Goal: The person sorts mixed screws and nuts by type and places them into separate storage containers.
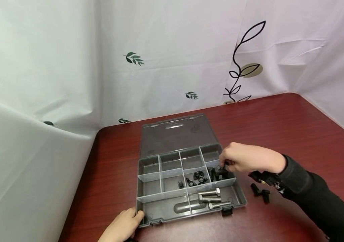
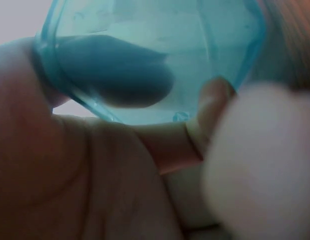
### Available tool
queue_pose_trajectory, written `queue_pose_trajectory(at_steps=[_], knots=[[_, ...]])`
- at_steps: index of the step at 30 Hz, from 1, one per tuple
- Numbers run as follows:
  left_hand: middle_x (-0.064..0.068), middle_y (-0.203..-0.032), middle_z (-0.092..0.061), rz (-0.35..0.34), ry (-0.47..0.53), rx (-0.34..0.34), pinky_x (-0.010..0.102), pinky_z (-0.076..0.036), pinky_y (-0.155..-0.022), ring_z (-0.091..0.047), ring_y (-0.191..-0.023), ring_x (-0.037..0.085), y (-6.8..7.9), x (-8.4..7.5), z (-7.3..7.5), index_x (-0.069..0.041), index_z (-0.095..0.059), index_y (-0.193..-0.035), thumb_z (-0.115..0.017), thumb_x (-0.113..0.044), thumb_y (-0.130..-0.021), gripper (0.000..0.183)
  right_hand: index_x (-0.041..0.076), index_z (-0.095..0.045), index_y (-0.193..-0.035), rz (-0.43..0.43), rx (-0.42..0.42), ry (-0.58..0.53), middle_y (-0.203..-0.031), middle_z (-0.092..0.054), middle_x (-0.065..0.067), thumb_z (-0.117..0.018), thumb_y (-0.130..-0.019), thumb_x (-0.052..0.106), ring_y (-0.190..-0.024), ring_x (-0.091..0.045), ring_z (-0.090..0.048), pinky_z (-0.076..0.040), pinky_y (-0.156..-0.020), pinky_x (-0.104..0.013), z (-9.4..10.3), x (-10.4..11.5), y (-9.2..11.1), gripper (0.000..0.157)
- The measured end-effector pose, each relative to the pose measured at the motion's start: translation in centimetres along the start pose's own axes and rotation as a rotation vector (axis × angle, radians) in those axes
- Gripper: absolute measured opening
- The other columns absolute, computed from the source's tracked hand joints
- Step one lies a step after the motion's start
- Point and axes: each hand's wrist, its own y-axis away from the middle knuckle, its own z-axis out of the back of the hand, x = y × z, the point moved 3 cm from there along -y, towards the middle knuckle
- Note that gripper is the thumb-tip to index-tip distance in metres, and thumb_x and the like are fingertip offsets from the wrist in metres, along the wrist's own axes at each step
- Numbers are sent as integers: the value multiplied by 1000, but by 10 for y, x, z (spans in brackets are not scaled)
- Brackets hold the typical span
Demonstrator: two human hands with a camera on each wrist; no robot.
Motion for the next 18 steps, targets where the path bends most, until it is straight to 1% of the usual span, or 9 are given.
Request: queue_pose_trajectory(at_steps=[8, 14, 18], knots=[[0, -52, -45, -11, -2, 2, 30, -34, -49, -45, -44, 15, 0, 0, 0, -13, -43, -65, -43, -29, -92, 32, 9, -64, -86, 57, 42, 9, -74, -55, 11, -59, -77, 2, -60, 3, -44, -42, -58, -19, 2, 14, -26, 12], [0, -51, -45, 3, 4, -2, 30, -34, -50, -45, -44, 16, 1, 1, 1, -13, -43, -65, -43, -30, -92, 33, 8, -65, -85, 93, 40, 21, -75, -58, 8, -59, -76, 1, -61, 3, -47, -43, -61, -19, 3, 20, -38, 13], [-1, -49, -45, 2, 11, 0, 30, -34, -49, -45, -43, 16, 0, 1, 0, -13, -42, -65, -43, -31, -93, 33, 9, -65, -85, 96, 53, 23, -77, -61, 6, -58, -77, 1, -65, 2, -51, -43, -62, -19, 1, 23, -43, 13]])
